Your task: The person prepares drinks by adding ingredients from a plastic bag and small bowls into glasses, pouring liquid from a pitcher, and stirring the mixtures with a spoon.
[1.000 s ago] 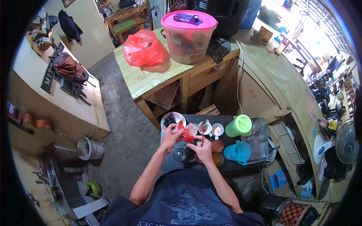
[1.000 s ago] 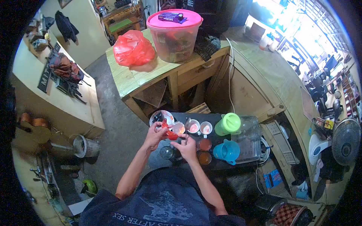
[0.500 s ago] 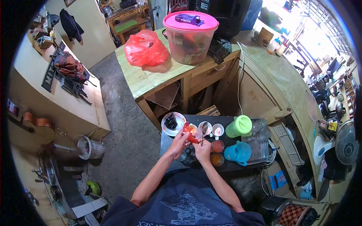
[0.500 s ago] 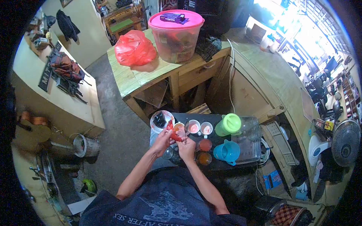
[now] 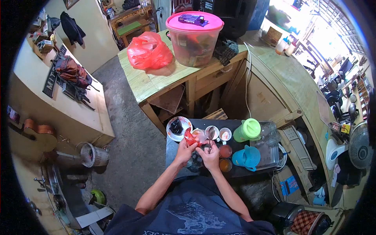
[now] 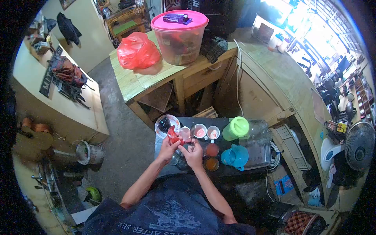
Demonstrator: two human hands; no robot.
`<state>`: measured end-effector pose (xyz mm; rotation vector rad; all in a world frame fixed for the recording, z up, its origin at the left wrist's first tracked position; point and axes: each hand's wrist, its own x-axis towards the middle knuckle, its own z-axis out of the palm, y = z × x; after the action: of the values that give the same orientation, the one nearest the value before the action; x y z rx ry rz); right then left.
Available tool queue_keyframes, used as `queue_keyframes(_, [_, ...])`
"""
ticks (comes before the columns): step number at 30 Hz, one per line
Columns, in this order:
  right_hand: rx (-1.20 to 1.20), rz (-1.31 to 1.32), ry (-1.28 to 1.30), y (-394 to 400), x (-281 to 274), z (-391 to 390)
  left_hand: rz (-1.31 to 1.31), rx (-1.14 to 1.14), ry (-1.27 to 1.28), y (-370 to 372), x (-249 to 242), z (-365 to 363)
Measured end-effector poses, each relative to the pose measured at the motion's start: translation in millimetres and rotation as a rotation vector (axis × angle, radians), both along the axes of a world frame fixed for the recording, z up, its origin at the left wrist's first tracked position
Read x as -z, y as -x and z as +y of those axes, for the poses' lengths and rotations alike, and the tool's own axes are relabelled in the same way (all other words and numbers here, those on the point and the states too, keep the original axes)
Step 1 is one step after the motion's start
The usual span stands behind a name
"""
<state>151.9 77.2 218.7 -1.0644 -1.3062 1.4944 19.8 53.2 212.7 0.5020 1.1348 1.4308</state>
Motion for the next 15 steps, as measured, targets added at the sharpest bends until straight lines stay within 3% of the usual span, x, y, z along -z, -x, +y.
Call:
queue_keyframes(5, [0.036, 0.205, -0.088, 10.9, 13.5, 12.8, 0.013, 0.098, 0.008, 2.2, -3.9, -1.4])
queue_keyframes(8, [-0.025, 0.181, -0.043, 6.6, 12.2, 9.7, -0.138, 0.145, 0.038, 0.9, -6.4, -1.6])
queue_keyframes(11, [0.068, 0.205, -0.023, 12.8, 15.2, 8.9, 0.137, 0.231, -0.033, -11.1, -11.3, -7.0])
queue_keyframes(15, [0.068, 0.195, -0.019, 8.0, 12.2, 9.4, 0.069, 0.214, 0.061, -13.1, -4.2, -11.5])
